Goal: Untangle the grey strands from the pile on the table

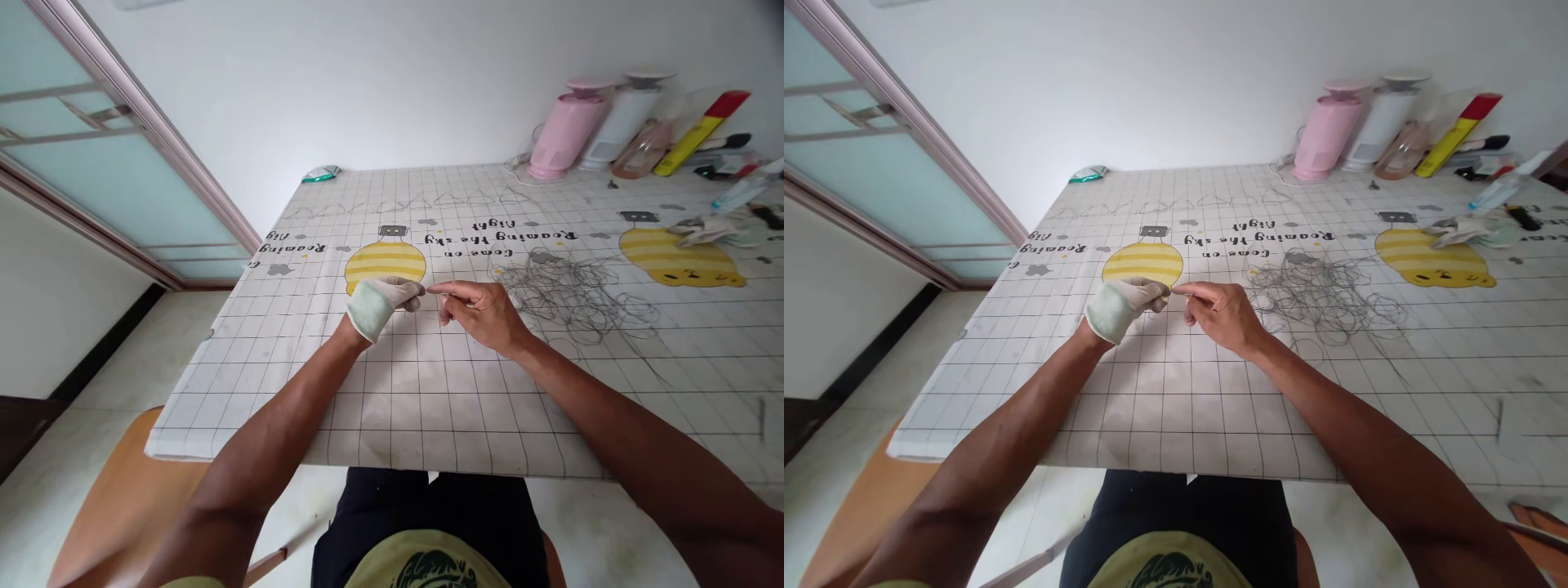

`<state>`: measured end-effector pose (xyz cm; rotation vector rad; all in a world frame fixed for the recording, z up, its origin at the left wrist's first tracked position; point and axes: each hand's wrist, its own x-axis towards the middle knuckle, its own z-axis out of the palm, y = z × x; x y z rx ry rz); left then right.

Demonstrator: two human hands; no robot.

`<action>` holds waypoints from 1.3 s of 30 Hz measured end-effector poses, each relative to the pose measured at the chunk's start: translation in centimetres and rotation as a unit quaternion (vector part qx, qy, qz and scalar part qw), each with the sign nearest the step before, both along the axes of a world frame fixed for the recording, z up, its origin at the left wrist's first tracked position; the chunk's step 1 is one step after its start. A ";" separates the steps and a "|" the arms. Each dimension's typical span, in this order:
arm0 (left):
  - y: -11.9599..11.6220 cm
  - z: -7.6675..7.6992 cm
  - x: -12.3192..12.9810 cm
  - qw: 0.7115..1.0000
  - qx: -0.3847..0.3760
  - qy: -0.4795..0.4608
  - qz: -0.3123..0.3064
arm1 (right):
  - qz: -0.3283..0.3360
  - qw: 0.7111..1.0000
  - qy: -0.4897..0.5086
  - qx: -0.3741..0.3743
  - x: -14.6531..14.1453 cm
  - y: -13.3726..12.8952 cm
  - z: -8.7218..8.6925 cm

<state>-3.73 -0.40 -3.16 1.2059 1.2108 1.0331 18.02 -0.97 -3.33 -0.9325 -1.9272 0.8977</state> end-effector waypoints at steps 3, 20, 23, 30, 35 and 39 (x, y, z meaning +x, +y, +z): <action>0.0 0.0 0.1 0.999 -0.009 -0.043 -0.018 | -0.037 0.999 0.026 -0.027 -0.3 0.1 -0.2; -0.9 1.2 2.2 0.998 0.031 -0.013 0.060 | -0.084 0.996 0.040 0.012 -0.7 0.0 -0.7; -1.0 1.0 2.2 0.997 0.033 -0.037 0.052 | -0.061 0.997 0.034 0.021 -0.7 -0.3 -0.4; -0.3 1.0 1.3 1.000 0.015 0.013 0.006 | -0.037 0.997 -0.011 0.069 -0.4 -0.3 -0.5; -0.2 0.7 1.3 0.999 -0.018 -0.045 0.004 | -0.064 0.997 0.013 0.037 -0.3 0.1 -0.7; -0.4 0.5 1.9 0.996 -0.046 -0.072 0.037 | -0.103 0.994 0.038 0.014 -0.1 0.4 -0.4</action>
